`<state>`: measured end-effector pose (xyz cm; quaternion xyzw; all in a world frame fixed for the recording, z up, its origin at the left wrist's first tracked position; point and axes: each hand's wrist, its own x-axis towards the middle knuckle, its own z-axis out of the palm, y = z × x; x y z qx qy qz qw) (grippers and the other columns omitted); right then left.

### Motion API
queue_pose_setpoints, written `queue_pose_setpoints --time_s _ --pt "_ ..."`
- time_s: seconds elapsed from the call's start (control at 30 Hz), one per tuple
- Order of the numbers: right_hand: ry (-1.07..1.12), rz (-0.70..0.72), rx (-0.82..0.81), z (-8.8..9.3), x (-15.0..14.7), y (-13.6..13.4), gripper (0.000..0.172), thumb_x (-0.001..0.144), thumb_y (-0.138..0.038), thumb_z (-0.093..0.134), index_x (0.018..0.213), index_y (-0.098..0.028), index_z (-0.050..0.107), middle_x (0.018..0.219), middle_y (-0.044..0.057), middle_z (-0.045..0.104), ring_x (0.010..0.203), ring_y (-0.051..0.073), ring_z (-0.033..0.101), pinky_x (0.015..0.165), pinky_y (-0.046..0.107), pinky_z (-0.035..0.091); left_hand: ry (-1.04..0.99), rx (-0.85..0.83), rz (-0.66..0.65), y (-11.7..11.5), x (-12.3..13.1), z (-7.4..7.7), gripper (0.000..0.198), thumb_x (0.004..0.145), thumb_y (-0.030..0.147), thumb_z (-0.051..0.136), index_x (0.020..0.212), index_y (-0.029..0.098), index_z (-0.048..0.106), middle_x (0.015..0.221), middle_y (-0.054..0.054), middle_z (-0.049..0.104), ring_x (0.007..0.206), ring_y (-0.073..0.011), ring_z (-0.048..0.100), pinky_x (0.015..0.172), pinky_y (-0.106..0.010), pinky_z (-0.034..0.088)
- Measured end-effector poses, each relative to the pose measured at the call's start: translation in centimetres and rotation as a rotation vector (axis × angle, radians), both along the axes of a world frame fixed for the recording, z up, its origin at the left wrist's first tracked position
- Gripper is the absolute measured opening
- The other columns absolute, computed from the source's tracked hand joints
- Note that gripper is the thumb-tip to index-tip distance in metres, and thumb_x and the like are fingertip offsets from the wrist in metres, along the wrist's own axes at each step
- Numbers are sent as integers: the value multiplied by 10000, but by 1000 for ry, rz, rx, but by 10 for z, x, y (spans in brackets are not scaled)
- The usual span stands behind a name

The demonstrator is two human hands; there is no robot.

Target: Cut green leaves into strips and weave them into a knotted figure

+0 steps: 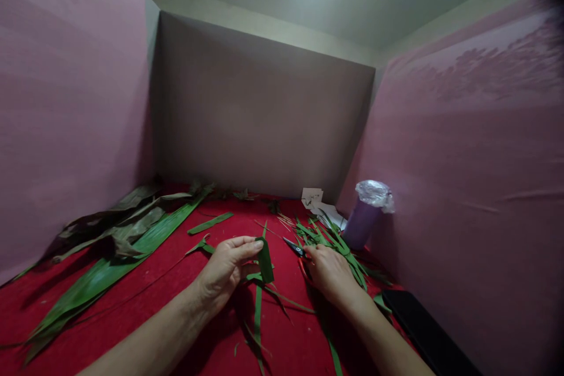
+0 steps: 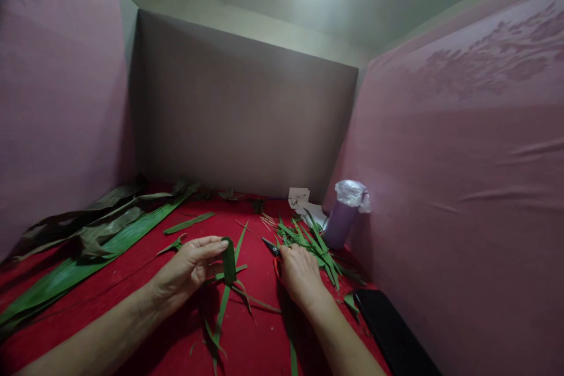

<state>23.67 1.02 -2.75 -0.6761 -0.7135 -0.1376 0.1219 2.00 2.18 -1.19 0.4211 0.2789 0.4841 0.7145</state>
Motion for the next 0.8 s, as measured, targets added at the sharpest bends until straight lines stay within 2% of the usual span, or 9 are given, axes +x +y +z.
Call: queue_pose_setpoints --time_s 0.1,0.17,0.23,0.3,0.4,0.5,0.57,0.67,0.8 --pt "169 87 80 6 -11 -5 173 816 -244 483 852 -186 642 878 109 623 886 254 555 721 329 385 -16 -2 -16 2 0 -2 94 651 191 699 699 130 647 690 -20 620 622 -133 584 653 -309 492" --pt "547 264 74 8 -23 -9 259 868 -332 419 895 -187 632 902 93 623 874 225 555 762 330 396 -22 3 -30 2 0 -3 95 652 199 700 700 135 651 691 -18 621 633 -133 583 656 -296 478" --pt "1002 456 -142 6 -35 -13 434 877 -481 341 857 -153 624 803 86 634 758 200 584 698 315 441 -6 23 -37 1 1 -2 99 657 212 697 705 137 656 695 -21 626 655 -133 582 669 -276 460" --pt "1351 553 -363 1 -46 -16 556 843 -585 307 888 -123 612 773 89 627 708 188 594 673 320 463 20 61 -30 -1 2 -1 103 658 222 696 702 135 661 707 -32 634 706 -142 582 696 -259 440" --pt "1649 604 -562 -7 -55 -18 595 801 -641 332 901 -118 599 732 75 616 642 156 584 619 287 458 34 110 -86 -6 3 1 137 686 253 669 755 135 669 763 -60 650 714 -161 584 680 -274 440" --pt "1741 642 -680 -6 -56 -20 547 787 -626 398 875 -126 600 711 56 602 570 110 545 565 233 422 2 108 -207 -9 4 2 205 736 291 611 861 135 658 742 -76 647 613 -176 580 601 -322 454" --pt "1740 661 -696 -2 -55 -22 486 774 -591 472 867 -132 601 709 40 589 557 93 523 552 215 403 -23 93 -216 -10 3 1 178 742 271 607 848 136 655 719 -68 638 646 -185 588 628 -328 457" --pt "1702 665 -651 4 -53 -25 374 734 -490 605 864 -139 594 688 9 565 548 78 501 553 205 392 -33 70 -205 -8 3 -1 100 742 229 613 769 139 648 747 -62 641 704 -172 591 696 -307 443" --pt "1678 669 -577 4 -53 -26 315 725 -418 644 837 -130 579 669 -12 535 520 66 475 515 199 398 -7 80 -200 -8 4 0 97 747 229 611 764 139 642 772 -58 645 703 -155 589 716 -290 428"
